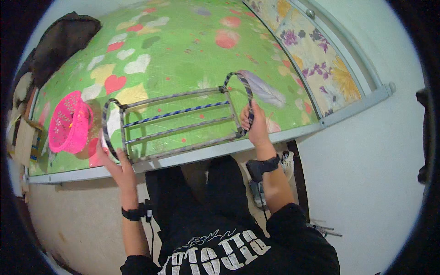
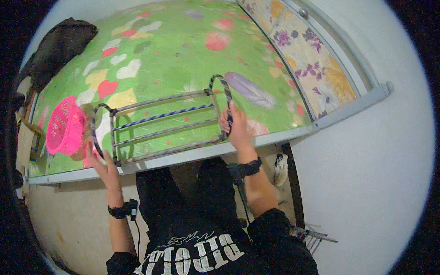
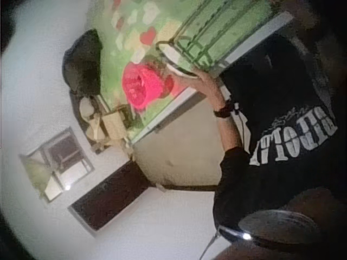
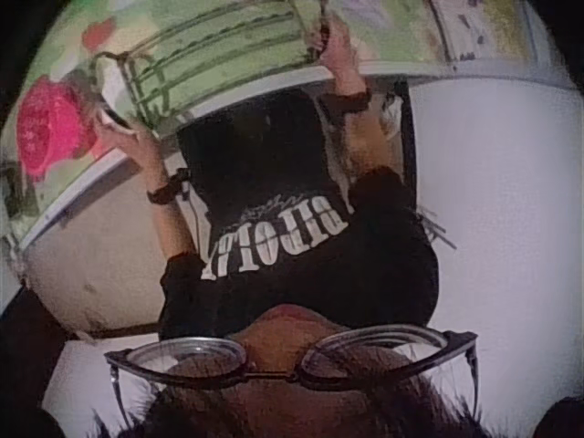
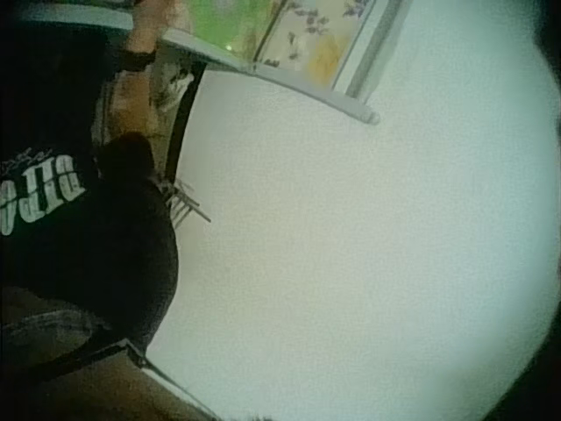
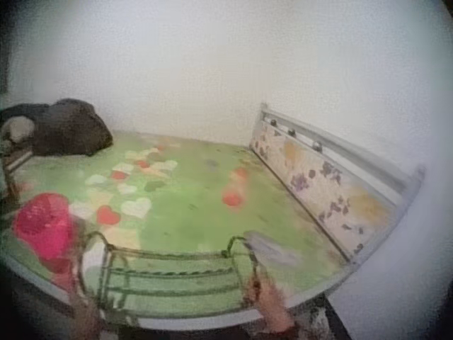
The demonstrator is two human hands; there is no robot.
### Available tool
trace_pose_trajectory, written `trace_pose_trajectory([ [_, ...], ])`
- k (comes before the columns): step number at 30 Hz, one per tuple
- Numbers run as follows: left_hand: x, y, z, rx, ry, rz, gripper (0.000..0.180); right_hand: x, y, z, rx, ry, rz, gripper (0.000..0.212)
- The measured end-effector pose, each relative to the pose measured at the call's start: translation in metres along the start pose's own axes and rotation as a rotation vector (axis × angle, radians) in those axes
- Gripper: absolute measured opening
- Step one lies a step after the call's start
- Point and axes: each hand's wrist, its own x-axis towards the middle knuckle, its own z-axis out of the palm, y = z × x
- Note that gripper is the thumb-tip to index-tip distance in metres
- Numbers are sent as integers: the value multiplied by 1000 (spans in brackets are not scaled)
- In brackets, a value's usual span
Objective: The person assembles a metal shoe rack by connecting rods and curved side pieces on a bed, then places it on the floor and arranges several pairs of shoes on its shelves. The person also moves a cardboard box and a plastic basket on the bed.
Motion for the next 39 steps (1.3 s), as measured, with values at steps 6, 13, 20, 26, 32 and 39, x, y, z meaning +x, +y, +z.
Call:
trace_pose_trajectory([
  [6,-66,130,101,-94,-607,383,42,2,8,0,-63,33,14,52],
  [13,-86,146,205,-50,-728,292,33,3,23,-8,-127,61,-50,55],
  [20,-96,137,219,-94,-612,273,24,10,37,-15,-74,96,-115,56],
  [26,-93,136,222,-122,-596,282,25,12,42,-15,-103,101,-162,57],
  [32,-97,136,225,-122,-583,255,25,11,47,-18,-85,84,-186,57],
  [39,-95,134,227,-115,-584,259,26,9,52,-16,-132,128,-230,56],
])
